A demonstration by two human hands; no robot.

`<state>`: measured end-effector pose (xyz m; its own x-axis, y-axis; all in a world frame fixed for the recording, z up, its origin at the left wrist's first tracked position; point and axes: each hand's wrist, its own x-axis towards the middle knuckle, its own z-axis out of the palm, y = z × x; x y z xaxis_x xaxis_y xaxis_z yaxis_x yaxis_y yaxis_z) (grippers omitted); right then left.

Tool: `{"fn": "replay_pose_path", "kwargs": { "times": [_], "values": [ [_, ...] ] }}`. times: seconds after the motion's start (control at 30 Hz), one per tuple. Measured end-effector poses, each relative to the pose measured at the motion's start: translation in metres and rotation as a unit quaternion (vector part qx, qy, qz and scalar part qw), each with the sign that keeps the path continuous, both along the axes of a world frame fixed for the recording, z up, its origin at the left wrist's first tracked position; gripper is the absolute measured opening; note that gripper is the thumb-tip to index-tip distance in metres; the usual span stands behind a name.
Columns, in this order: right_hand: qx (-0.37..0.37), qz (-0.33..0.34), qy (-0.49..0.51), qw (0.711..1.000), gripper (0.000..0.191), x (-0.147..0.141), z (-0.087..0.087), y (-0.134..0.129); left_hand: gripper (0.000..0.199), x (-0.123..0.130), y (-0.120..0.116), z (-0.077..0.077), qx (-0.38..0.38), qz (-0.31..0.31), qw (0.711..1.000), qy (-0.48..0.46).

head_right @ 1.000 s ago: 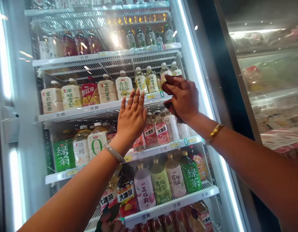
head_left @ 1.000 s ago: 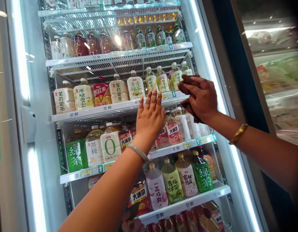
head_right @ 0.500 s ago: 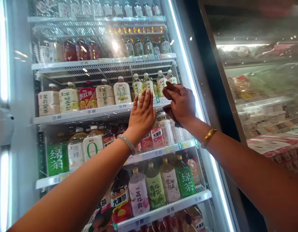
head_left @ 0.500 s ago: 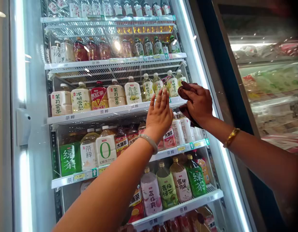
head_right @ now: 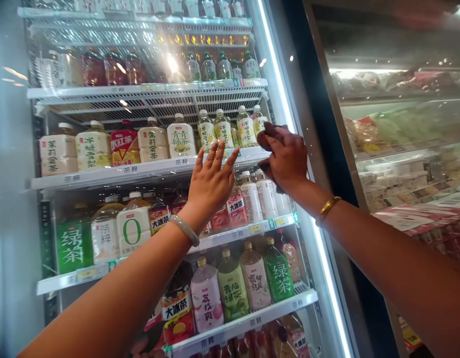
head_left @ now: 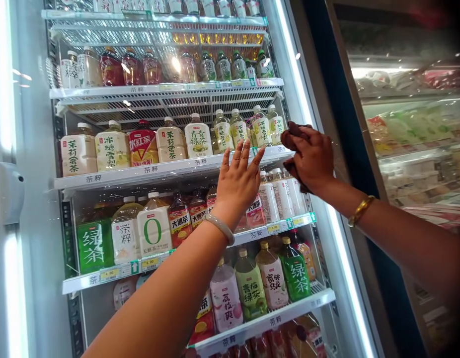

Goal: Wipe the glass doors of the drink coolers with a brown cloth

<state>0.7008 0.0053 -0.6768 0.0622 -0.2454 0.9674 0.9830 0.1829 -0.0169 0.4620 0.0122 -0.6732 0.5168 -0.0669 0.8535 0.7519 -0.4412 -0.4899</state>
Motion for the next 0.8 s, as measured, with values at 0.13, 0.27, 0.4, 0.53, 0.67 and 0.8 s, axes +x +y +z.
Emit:
{"fn": "replay_pose_path", "kwargs": {
  "times": [0.13,0.27,0.4,0.53,0.67,0.8],
  "values": [
    [-0.021,0.045,-0.187,0.981,0.045,-0.027,-0.030,-0.004,0.059,0.000,-0.003,-0.001,-0.009,-0.006,1.000,-0.001],
    [-0.024,0.084,-0.318,0.944,0.042,0.003,-0.046,-0.007,0.059,-0.002,-0.001,-0.002,-0.019,-0.021,1.000,-0.007],
    [0.017,0.033,-0.071,0.997,0.035,0.014,-0.018,0.003,0.061,0.002,0.000,-0.001,-0.023,-0.015,1.000,-0.009],
    [0.047,0.015,-0.037,0.998,0.040,-0.014,-0.007,0.011,0.060,0.026,-0.002,0.007,-0.031,-0.016,0.999,-0.024],
    [0.027,0.033,-0.215,0.976,0.051,0.004,-0.026,0.003,0.067,0.054,-0.002,0.015,-0.045,-0.015,0.999,0.005],
    [-0.031,0.038,-0.180,0.983,0.041,0.053,-0.018,0.000,0.065,0.059,0.001,0.013,-0.030,-0.025,0.999,0.035]
  ]
}}
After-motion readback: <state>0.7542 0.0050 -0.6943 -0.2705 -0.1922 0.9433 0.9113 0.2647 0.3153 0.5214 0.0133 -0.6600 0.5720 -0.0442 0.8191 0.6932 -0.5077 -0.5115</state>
